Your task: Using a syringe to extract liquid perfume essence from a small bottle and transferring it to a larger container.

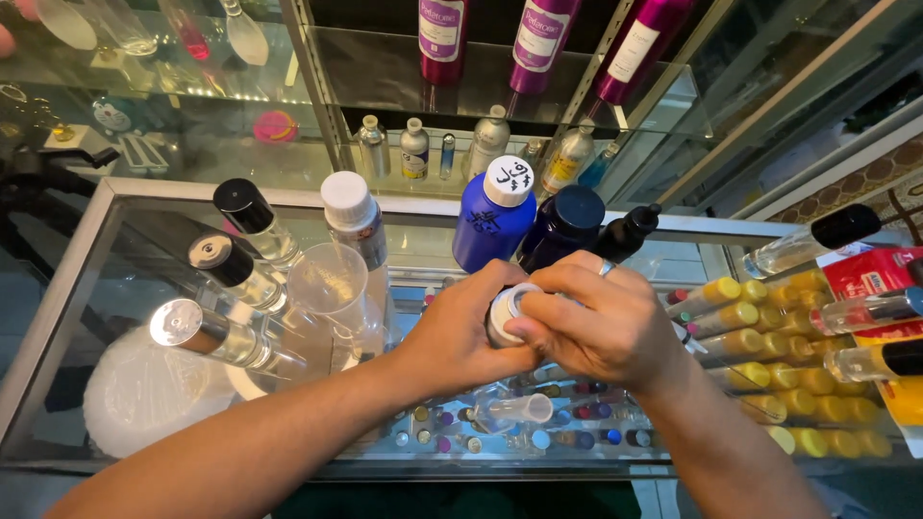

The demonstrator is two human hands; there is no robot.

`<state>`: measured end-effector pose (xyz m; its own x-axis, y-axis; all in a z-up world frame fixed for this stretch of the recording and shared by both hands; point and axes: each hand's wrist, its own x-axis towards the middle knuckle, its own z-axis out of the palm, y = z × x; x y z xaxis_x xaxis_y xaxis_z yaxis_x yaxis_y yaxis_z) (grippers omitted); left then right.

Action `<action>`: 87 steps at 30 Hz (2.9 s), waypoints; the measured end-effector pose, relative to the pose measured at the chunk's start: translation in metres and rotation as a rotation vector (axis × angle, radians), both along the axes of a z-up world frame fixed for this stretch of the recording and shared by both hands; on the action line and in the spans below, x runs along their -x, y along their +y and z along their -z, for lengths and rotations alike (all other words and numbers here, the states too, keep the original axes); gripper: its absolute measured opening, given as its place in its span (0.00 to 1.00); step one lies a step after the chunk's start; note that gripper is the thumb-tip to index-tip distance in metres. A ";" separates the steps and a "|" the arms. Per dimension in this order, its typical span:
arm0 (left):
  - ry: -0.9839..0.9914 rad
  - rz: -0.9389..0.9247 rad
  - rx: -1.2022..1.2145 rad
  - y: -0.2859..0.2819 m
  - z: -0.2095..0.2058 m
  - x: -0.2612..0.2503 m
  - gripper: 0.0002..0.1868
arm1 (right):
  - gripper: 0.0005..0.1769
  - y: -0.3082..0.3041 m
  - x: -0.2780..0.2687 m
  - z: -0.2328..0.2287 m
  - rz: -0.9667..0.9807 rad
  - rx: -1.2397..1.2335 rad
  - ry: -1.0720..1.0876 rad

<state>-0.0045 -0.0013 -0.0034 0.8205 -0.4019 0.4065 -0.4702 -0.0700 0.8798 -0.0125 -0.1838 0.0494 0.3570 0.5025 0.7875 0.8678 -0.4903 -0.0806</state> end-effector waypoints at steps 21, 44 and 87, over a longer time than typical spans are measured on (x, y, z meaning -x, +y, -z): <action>-0.177 0.027 0.072 -0.003 0.009 -0.007 0.21 | 0.10 0.000 0.002 0.002 -0.009 -0.029 0.021; -0.234 -0.041 0.068 -0.006 0.008 -0.006 0.22 | 0.12 0.005 0.006 0.005 0.052 -0.017 -0.036; -0.259 0.011 0.108 -0.003 -0.008 -0.008 0.21 | 0.13 0.004 0.013 -0.039 -0.036 -0.032 0.384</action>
